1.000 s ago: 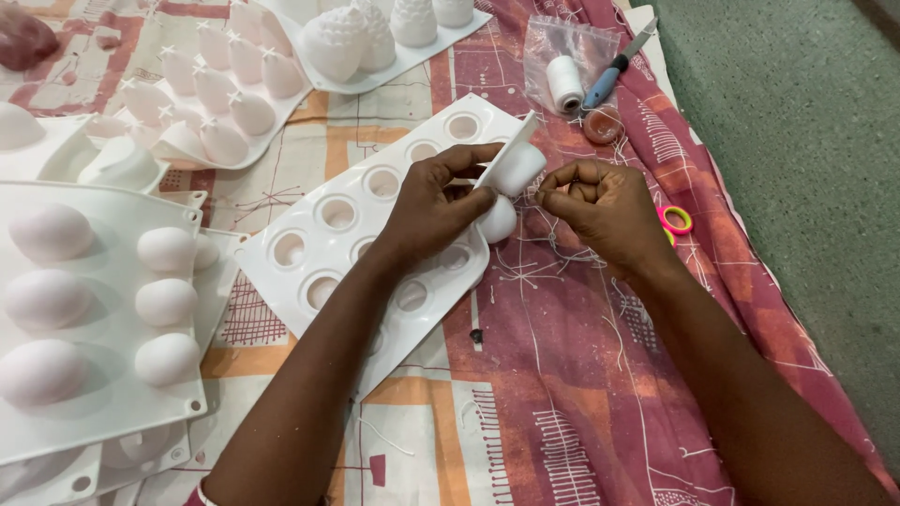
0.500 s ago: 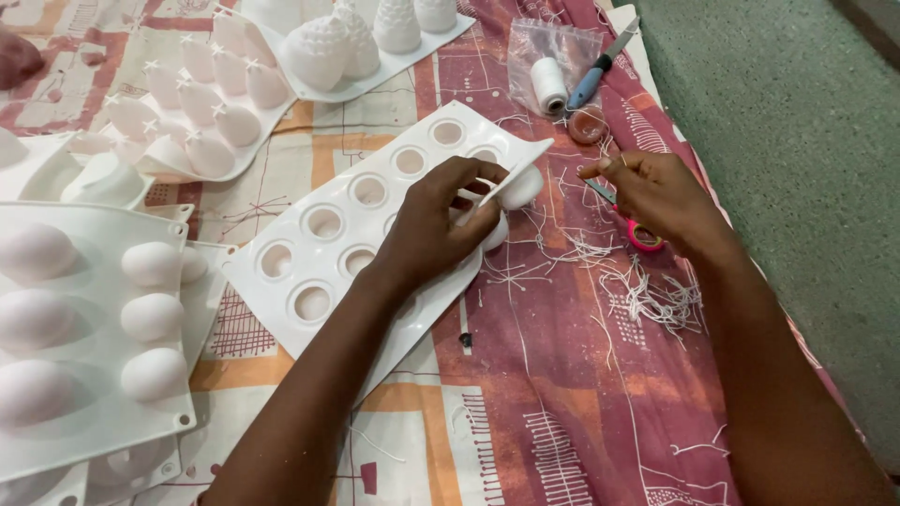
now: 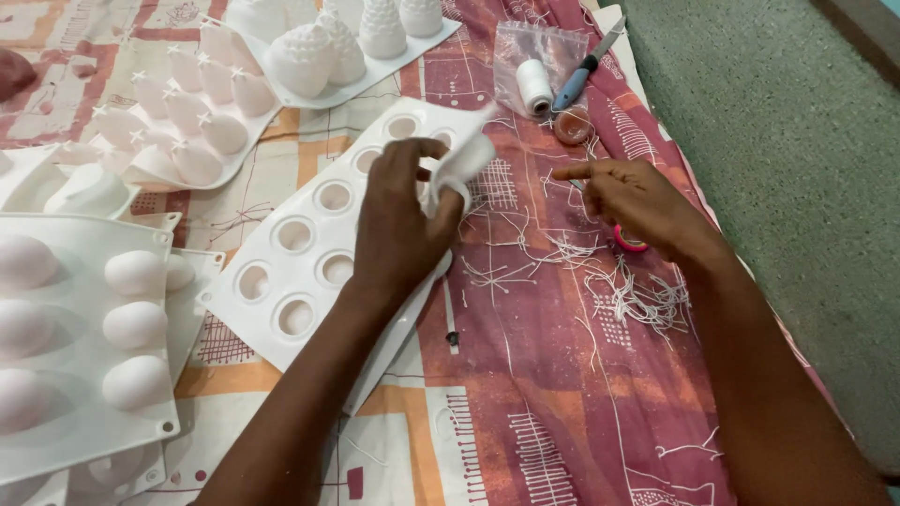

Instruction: Cutting and preparing lengths of wick for candle making.

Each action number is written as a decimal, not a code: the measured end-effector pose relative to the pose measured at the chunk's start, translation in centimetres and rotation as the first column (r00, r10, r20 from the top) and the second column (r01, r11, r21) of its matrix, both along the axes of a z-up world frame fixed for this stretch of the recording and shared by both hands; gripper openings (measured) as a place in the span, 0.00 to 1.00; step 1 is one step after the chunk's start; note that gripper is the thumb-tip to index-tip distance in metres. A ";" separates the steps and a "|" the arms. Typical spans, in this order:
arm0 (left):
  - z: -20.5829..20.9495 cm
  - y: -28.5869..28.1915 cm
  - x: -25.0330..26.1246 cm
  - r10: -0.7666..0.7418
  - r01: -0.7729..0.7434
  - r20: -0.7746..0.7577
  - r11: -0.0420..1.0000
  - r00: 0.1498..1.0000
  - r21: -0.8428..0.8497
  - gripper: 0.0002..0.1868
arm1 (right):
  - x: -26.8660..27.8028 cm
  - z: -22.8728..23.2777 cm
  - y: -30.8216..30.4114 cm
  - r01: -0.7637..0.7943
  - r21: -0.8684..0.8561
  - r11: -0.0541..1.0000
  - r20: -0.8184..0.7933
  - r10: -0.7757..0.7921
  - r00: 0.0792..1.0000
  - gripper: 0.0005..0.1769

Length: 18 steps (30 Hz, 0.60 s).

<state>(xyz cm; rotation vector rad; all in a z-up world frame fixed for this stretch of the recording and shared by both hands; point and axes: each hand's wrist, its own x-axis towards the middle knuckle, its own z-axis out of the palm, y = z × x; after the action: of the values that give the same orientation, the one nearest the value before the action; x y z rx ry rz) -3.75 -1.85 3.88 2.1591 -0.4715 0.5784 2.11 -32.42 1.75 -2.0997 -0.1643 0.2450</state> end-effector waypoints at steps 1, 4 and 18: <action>-0.2 0.6 0.5 0.026 -0.022 0.035 0.992 0.999 -0.125 0.18 | 0.6 -1.1 -0.7 -0.030 0.069 0.997 0.022 0.028 0.999 0.19; -0.6 1.6 1.2 0.222 -0.227 0.229 0.974 0.948 -0.006 0.18 | -2.3 2.8 2.8 -0.068 -0.052 0.996 0.060 0.072 0.996 0.22; -1.1 1.3 1.5 0.168 -0.169 0.298 0.985 0.940 -0.022 0.22 | -4.6 1.7 7.3 -0.362 -0.567 0.739 0.367 0.621 0.692 0.15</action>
<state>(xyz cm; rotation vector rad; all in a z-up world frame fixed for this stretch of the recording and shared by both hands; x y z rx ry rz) -2.24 -0.52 2.81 2.1367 -0.4507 1.0105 -2.53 -25.16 3.43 -2.5098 -1.1583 -0.0004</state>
